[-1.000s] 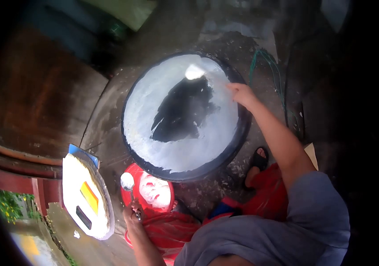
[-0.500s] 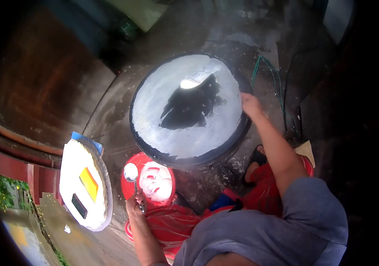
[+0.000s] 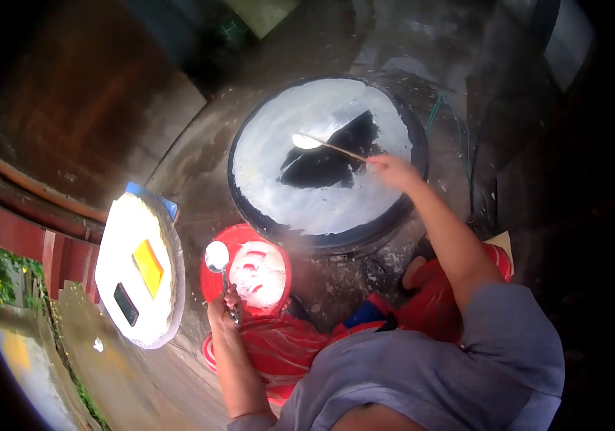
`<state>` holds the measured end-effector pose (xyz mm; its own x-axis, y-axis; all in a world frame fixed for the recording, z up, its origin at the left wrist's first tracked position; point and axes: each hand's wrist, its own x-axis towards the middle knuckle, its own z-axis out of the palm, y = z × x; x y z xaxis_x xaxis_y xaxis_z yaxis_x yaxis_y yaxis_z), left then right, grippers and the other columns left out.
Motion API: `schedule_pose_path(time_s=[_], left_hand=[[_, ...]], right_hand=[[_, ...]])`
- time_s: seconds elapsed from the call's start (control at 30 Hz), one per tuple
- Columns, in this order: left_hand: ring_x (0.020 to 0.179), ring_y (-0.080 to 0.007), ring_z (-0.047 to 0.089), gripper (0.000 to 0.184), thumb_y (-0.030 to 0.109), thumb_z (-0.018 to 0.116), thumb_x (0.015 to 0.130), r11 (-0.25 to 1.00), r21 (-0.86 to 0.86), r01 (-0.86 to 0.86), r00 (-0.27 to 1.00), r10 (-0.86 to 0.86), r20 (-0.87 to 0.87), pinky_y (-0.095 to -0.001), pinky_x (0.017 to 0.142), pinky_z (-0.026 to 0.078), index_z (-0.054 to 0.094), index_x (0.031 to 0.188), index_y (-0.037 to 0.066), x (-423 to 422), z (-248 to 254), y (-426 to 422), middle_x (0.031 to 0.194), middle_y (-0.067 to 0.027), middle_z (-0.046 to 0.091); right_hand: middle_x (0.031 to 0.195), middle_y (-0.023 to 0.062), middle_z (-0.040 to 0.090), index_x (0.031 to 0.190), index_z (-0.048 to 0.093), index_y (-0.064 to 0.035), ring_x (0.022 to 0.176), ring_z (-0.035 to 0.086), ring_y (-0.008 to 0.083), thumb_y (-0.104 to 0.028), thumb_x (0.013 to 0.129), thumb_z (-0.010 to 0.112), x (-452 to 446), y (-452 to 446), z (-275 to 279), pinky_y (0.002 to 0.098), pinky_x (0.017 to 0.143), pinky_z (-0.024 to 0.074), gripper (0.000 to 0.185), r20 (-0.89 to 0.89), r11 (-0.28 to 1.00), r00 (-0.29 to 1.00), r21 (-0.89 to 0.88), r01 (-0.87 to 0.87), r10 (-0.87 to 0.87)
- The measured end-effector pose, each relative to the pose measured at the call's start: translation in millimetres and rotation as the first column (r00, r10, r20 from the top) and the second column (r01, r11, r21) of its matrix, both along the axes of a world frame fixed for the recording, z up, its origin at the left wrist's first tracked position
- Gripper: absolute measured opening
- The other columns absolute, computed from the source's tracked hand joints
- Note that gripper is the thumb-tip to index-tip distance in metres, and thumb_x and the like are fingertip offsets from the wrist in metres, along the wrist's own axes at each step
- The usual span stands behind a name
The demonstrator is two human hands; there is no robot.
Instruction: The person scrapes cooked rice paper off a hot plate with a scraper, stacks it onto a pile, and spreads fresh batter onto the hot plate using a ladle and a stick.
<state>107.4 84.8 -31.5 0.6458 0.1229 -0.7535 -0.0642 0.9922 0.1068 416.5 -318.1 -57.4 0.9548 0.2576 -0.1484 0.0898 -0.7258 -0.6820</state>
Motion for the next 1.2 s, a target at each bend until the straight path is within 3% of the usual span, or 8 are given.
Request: schedule_pose_path(time_s=[0.1, 0.2, 0.4, 0.5, 0.6, 0.8, 1.0, 1.2], left_hand=[[0.044, -0.0101, 0.042, 0.023, 0.014, 0.032, 0.094, 0.998, 0.055, 0.005, 0.998, -0.001, -0.070, -0.0208, 0.040, 0.037, 0.043, 0.086, -0.005, 1.6, 1.8, 0.0, 0.058, -0.0032, 0.042], [0.044, -0.0102, 0.041, 0.025, 0.016, 0.031, 0.094, 0.994, 0.111, 0.001, 0.994, 0.011, -0.105, -0.0209, 0.040, 0.037, 0.043, 0.087, -0.004, 1.9, 6.2, -3.3, 0.058, -0.0032, 0.042], [0.049, -0.0099, 0.041, 0.029, 0.017, 0.031, 0.095, 0.998, 0.065, 0.007, 0.999, -0.004, -0.036, -0.0203, 0.040, 0.036, 0.043, 0.096, -0.009, 1.5, 4.4, -5.2, 0.069, -0.0066, 0.046], [0.049, -0.0101, 0.040, 0.030, 0.018, 0.029, 0.095, 0.998, 0.061, 0.009, 1.000, -0.008, -0.021, -0.0204, 0.040, 0.036, 0.042, 0.097, -0.009, -3.2, -3.5, -2.1, 0.071, -0.0074, 0.047], [0.049, -0.0102, 0.040, 0.033, 0.021, 0.027, 0.096, 0.999, 0.040, 0.010, 1.000, -0.010, -0.007, -0.0206, 0.040, 0.035, 0.041, 0.098, -0.009, -1.8, 0.3, -2.8, 0.072, -0.0074, 0.046], [0.048, -0.0103, 0.039, 0.032, 0.020, 0.026, 0.096, 0.999, 0.047, 0.013, 1.000, -0.014, 0.003, -0.0204, 0.040, 0.035, 0.042, 0.093, -0.008, -1.5, -4.1, -1.3, 0.070, -0.0067, 0.045], [0.048, -0.0103, 0.040, 0.026, 0.014, 0.028, 0.094, 0.996, 0.074, 0.039, 0.999, -0.040, 0.014, -0.0206, 0.040, 0.036, 0.041, 0.091, -0.007, 2.8, -9.9, -0.6, 0.070, -0.0073, 0.046], [0.049, -0.0108, 0.043, 0.026, 0.016, 0.029, 0.095, 0.991, 0.122, 0.050, 0.998, -0.045, -0.041, -0.0207, 0.040, 0.038, 0.041, 0.091, -0.006, 5.9, -10.6, -3.1, 0.068, -0.0073, 0.046]], right_hand=[[0.102, 0.0101, 0.063, 0.114, 0.059, -0.0222, 0.098, 0.059, 0.0263, -0.018, 0.084, 0.048, -6.2, -19.8, -3.4, 0.0346, 0.079, 0.0470, 0.032, 0.070, 0.941, 0.938, 0.025, 0.338, -0.339], [0.101, 0.0114, 0.063, 0.112, 0.061, -0.0209, 0.096, 0.060, 0.0244, -0.015, 0.085, 0.049, 2.3, 7.7, -73.2, 0.0335, 0.078, 0.0466, 0.031, 0.056, 0.927, 0.993, 0.367, 0.076, -0.104], [0.100, 0.0109, 0.063, 0.110, 0.062, -0.0188, 0.090, 0.060, 0.0241, -0.014, 0.087, 0.046, -12.1, 28.4, 0.4, 0.0333, 0.076, 0.0462, 0.029, -0.030, 0.981, 0.995, 0.169, -0.093, 0.099], [0.100, 0.0102, 0.064, 0.110, 0.062, -0.0174, 0.088, 0.060, 0.0248, -0.014, 0.087, 0.046, -13.2, 31.8, -5.3, 0.0331, 0.075, 0.0462, 0.028, -0.039, 0.971, 0.974, 0.081, 0.226, -0.224], [0.098, 0.0096, 0.064, 0.109, 0.062, -0.0168, 0.087, 0.061, 0.0248, -0.016, 0.087, 0.048, -8.3, 49.1, -32.4, 0.0338, 0.073, 0.0466, 0.026, 0.104, 0.982, 0.985, 0.115, -0.149, 0.138], [0.089, 0.0071, 0.065, 0.107, 0.064, -0.0177, 0.080, 0.061, 0.0234, -0.009, 0.079, 0.054, -43.4, 4.4, 68.1, 0.0335, 0.069, 0.0479, 0.031, 0.171, 0.958, 0.961, -0.225, -0.178, 0.218], [0.085, 0.0053, 0.056, 0.120, 0.054, -0.0172, 0.074, 0.058, 0.0244, -0.007, 0.075, 0.054, -128.2, 75.5, 17.4, 0.0359, 0.064, 0.0486, 0.047, 0.569, 0.947, 0.782, -0.311, -0.084, 0.256], [0.083, 0.0049, 0.058, 0.119, 0.053, -0.0118, 0.067, 0.060, 0.0227, -0.007, 0.081, 0.045, -123.0, 81.2, -13.2, 0.0348, 0.059, 0.0491, 0.039, 0.536, 0.875, 0.797, -0.484, 0.019, 0.279]])
